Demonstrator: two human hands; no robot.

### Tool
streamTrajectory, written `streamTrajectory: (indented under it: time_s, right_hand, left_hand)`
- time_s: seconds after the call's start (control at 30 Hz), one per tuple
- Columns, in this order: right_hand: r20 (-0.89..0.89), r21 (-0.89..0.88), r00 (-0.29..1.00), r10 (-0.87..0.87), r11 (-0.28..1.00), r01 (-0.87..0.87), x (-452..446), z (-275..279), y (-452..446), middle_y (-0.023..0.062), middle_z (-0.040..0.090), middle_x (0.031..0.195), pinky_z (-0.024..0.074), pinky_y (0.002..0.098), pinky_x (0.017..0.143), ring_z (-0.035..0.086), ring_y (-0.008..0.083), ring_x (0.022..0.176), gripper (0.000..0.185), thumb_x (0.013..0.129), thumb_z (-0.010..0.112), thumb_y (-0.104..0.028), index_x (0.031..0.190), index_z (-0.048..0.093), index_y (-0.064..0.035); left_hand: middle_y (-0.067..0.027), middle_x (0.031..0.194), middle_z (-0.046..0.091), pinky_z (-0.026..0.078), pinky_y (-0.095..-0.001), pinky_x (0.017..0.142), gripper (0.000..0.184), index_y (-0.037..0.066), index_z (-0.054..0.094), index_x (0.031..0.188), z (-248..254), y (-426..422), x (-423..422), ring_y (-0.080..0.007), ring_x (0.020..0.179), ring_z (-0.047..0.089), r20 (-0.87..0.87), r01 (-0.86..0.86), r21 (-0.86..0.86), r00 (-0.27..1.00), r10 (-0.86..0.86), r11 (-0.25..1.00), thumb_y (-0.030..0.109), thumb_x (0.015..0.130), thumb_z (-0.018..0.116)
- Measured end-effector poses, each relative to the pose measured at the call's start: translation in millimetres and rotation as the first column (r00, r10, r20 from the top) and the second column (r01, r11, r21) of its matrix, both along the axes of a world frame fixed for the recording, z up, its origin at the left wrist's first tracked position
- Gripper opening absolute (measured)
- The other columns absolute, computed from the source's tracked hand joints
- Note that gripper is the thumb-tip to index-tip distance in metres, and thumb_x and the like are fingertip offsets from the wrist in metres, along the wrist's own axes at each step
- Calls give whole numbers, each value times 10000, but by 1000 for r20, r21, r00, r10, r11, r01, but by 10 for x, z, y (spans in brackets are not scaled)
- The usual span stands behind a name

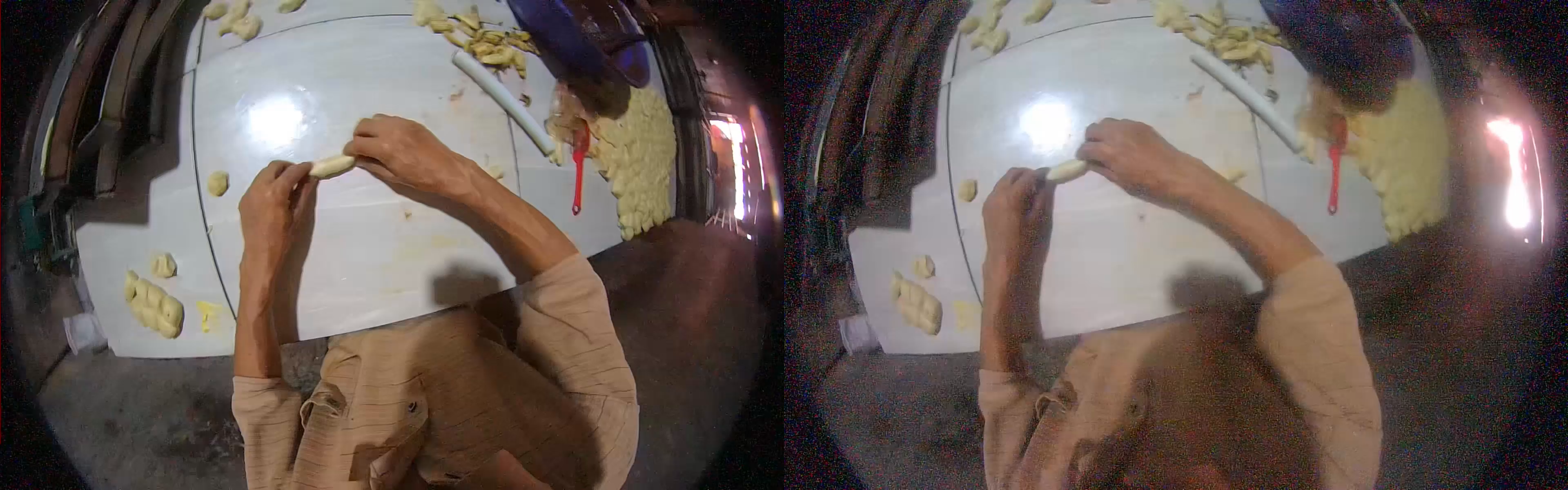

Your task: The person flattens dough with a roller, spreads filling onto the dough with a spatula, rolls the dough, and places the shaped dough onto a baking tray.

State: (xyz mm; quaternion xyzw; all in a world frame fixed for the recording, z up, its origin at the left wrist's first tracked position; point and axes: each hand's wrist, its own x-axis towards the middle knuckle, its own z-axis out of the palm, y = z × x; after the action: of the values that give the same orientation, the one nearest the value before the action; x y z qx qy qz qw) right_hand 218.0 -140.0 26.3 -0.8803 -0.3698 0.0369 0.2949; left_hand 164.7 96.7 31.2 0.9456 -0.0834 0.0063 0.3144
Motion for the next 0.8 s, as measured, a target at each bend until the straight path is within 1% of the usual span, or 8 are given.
streamTrajectory:
  time_s: [0.07,0.2,0.3,0.4,0.5,0.53,0.67,0.8]
  right_hand:
    - [-177,106,984,14,994,4,54,60,-135,144,697,957,547,429,810,673,333,903,195,920,680,-123,1084,726,-28]
    - [-325,19,941,-94,994,106,34,400,-556,152,726,1005,543,380,813,695,280,905,237,916,665,-127,1110,721,-3]
    - [-315,31,937,-149,985,167,-65,479,-1083,138,721,984,536,377,779,686,255,852,243,921,670,-135,1117,721,-2]
    - [-381,-49,873,-303,950,309,-247,633,-1430,121,712,967,533,374,777,679,258,848,238,924,674,-133,1113,719,3]
    - [-383,-70,851,-360,930,362,-374,564,-1603,114,697,938,524,357,787,670,252,870,224,930,666,-117,1108,717,8]
    - [-354,-17,886,-299,950,313,-411,408,-1671,170,668,965,527,422,842,666,319,927,279,929,622,-197,1096,700,13]
    - [-313,-45,923,-225,974,222,-594,241,-1771,170,652,1070,513,448,926,645,365,1030,341,909,673,-208,1184,683,-6]
    - [-62,-46,975,-211,977,209,-670,277,-1730,168,625,1095,520,447,905,625,378,1034,389,883,688,-176,1244,649,-36]
  left_hand:
    - [-100,937,714,573,-363,706,196,57,751,1090,-63,6,54,-269,776,709,31,62,42,997,-63,997,153,919,747]
    - [-92,953,720,569,-338,654,177,71,749,1096,70,-261,30,-246,756,714,73,140,-186,989,-128,973,100,922,743]
    - [-91,952,718,566,-358,690,166,71,751,1085,144,-736,-19,-260,784,711,16,143,-282,989,-144,949,109,924,735]
    - [-127,977,723,575,-413,764,181,81,752,1075,142,-1146,-40,-347,873,710,13,201,-278,978,-206,939,155,917,703]
    - [-142,935,715,574,-421,738,161,50,756,1025,106,-1447,-103,-347,835,709,67,262,-193,965,-254,946,124,892,706]
    - [-126,933,712,567,-415,720,159,62,758,1029,25,-1501,-148,-329,822,704,53,275,-162,961,-270,948,145,901,711]
    - [-90,932,704,553,-404,682,185,82,756,1053,-95,-1539,-274,-289,800,692,26,301,-116,953,-300,946,202,916,727]
    - [-74,979,679,550,-410,709,309,87,727,1110,54,-1506,-294,-278,840,678,-19,317,-81,947,-319,945,275,870,779]
